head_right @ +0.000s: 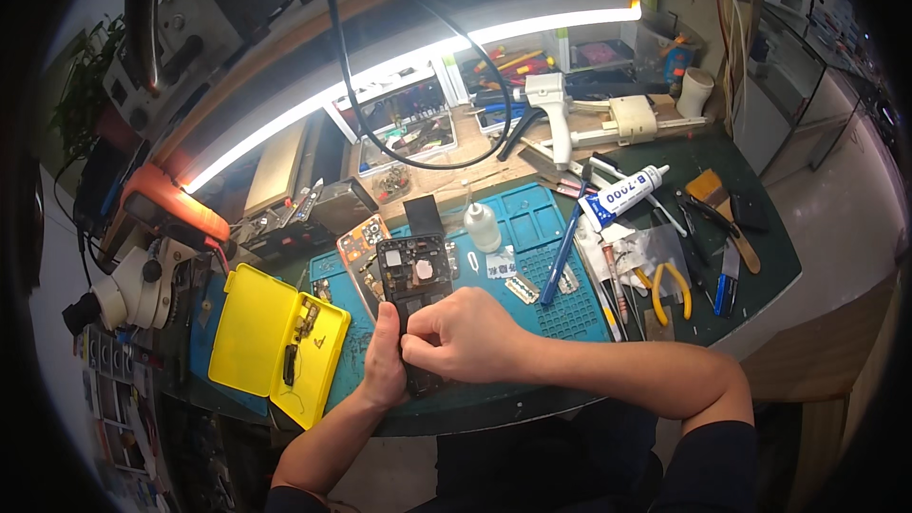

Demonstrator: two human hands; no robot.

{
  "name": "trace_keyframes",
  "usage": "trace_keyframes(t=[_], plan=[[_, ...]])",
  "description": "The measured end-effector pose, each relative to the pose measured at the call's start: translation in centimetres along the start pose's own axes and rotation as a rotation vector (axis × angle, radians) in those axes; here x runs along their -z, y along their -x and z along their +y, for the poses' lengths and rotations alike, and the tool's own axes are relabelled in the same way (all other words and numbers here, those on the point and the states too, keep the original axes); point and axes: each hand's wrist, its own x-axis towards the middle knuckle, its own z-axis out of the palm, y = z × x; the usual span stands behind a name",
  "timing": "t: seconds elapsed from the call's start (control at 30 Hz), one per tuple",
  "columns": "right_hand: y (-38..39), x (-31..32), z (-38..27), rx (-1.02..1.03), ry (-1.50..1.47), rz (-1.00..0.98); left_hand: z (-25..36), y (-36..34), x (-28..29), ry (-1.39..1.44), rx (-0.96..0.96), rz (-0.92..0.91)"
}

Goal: The person applies adhesive to a smartphone chassis and carefully places a battery into the device. They then peel off protective film from a metal shield and position it inside the phone, followed by handling a small black component.

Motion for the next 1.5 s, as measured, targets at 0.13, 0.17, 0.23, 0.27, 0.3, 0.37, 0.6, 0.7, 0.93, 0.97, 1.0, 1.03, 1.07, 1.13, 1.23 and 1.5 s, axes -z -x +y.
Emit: trace_keyframes(t=[0.13, 0.17, 0.23, 0.27, 0.3, 0.37, 0.6, 0.7, 0.93, 0.97, 1.0, 1.03, 1.07, 1.13, 1.23, 1.5], plan=[[0.0, 0.2, -0.6, 0.034, 0.056, 0.014, 0.8, -0.2, -0.9, 0.028, -0.019, 0.021], [0.0, 0.4, -0.9, 0.036, 0.063, 0.020, 1.1, -0.3, -1.1, 0.043, -0.018, 0.028], [0.0, 1.0, -1.7, 0.039, 0.070, 0.029, 1.3, -0.5, 0.0, 0.132, -0.019, -0.014], [-0.2, 1.7, -2.1, 0.011, 0.141, 0.089, 1.3, -0.6, 0.3, 0.177, -0.020, -0.035], [-0.7, 2.1, -1.6, 0.065, 0.249, 0.194, 1.4, -0.5, 0.1, 0.292, -0.010, 0.030], [-1.1, 2.8, -1.8, 0.022, 0.305, 0.329, 0.7, -0.4, 1.8, 0.275, -0.016, -0.041], [-0.8, 1.9, -0.4, -0.159, 0.284, 0.127, 1.5, -1.0, 0.9, 0.190, -0.147, 0.058], [-1.0, 1.8, 0.4, -0.260, 0.004, 0.105, 1.6, -1.2, 0.9, 0.304, -0.210, 0.034], [-1.3, 1.6, 1.6, -0.498, -0.740, 0.004, 1.7, -1.1, 1.1, 0.338, -0.280, -0.006], [-1.2, 1.5, 1.8, -0.521, -0.809, -0.006, 1.7, -1.1, 1.0, 0.379, -0.270, 0.035], [-1.2, 1.3, 1.9, -0.544, -0.878, -0.017, 1.6, -1.1, 0.7, 0.420, -0.261, 0.077], [-1.2, 1.2, 1.7, -0.568, -0.908, -0.024, 1.6, -1.0, 0.6, 0.461, -0.251, 0.119], [-1.2, 1.2, 1.4, -0.591, -0.937, -0.030, 1.8, -1.0, 0.4, 0.489, -0.269, 0.086], [-1.0, 1.0, 1.3, -0.612, -0.969, -0.036, 2.2, -0.8, -0.1, 0.546, -0.302, 0.019], [-1.0, 0.7, 1.2, -0.614, -0.990, -0.041, 1.8, -0.9, 1.7, 0.464, -0.242, -0.085], [-1.2, 1.9, 0.5, -0.003, 0.331, 0.296, 1.2, -1.2, 2.2, 0.302, -0.254, -0.013]])
